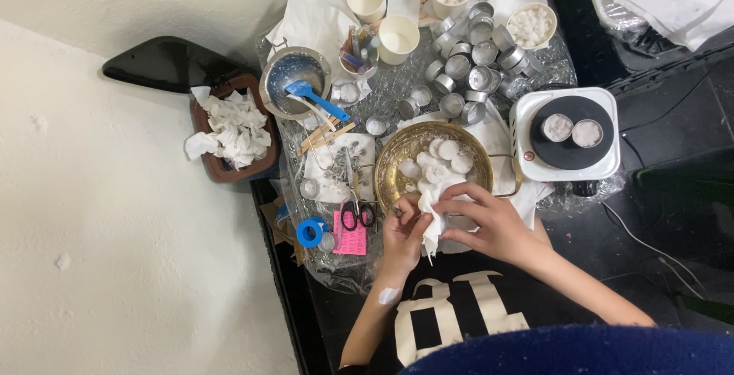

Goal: Preparing candle tins by cleaning them and placing wax wicks inside using tools.

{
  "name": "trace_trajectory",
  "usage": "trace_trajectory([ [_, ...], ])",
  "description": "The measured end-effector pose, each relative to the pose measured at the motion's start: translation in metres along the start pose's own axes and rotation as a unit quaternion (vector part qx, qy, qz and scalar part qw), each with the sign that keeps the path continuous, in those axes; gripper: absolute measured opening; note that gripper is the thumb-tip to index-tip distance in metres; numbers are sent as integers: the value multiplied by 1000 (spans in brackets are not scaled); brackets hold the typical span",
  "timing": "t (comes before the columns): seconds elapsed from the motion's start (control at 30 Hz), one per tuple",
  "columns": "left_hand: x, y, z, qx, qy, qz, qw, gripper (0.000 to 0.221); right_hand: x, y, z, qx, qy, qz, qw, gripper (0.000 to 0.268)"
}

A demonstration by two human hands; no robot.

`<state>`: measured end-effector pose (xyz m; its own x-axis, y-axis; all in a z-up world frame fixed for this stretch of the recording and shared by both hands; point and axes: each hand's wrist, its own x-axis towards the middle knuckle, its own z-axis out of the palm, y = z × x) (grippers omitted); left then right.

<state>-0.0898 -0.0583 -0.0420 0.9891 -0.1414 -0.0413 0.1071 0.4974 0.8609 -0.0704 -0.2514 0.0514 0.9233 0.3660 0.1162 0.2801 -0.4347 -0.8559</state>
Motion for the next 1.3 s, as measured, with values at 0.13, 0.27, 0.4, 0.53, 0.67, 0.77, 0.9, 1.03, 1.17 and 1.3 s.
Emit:
trace_trajectory([
  [0.13,-3,-7,6,-33,30,16,999,35,1,-1,3,-9,17,-49,999,45],
  [0.27,0,3,11,-219,96,-88,967,20,4,-3,5,-86,20,-60,994,46],
  [0.4,2,-1,7,-259,142,-179,939,25,2,2,12,-128,26,-73,989,47],
  [0.53,-1,-14,7,-210,146,-137,957,11,2,11,14,-127,17,-40,991,48],
  [0.67,-4,-25,-9,-45,122,-58,990,29,4,0,6,-127,51,-21,990,51],
  [0.77,6,3,-4,71,98,-45,992,37,2,-2,4,-143,64,-36,987,55],
  [0.9,16,25,9,134,92,-22,986,38,0,1,5,-152,48,-16,987,54],
  [1.03,10,9,1,156,99,-57,981,33,2,0,3,-144,57,1,988,52],
  [1.17,1,-11,-18,111,68,-91,987,34,3,-1,0,-131,88,-1,987,49],
  [1.3,3,7,-9,97,79,-78,989,38,-1,4,3,-119,92,11,989,49],
])
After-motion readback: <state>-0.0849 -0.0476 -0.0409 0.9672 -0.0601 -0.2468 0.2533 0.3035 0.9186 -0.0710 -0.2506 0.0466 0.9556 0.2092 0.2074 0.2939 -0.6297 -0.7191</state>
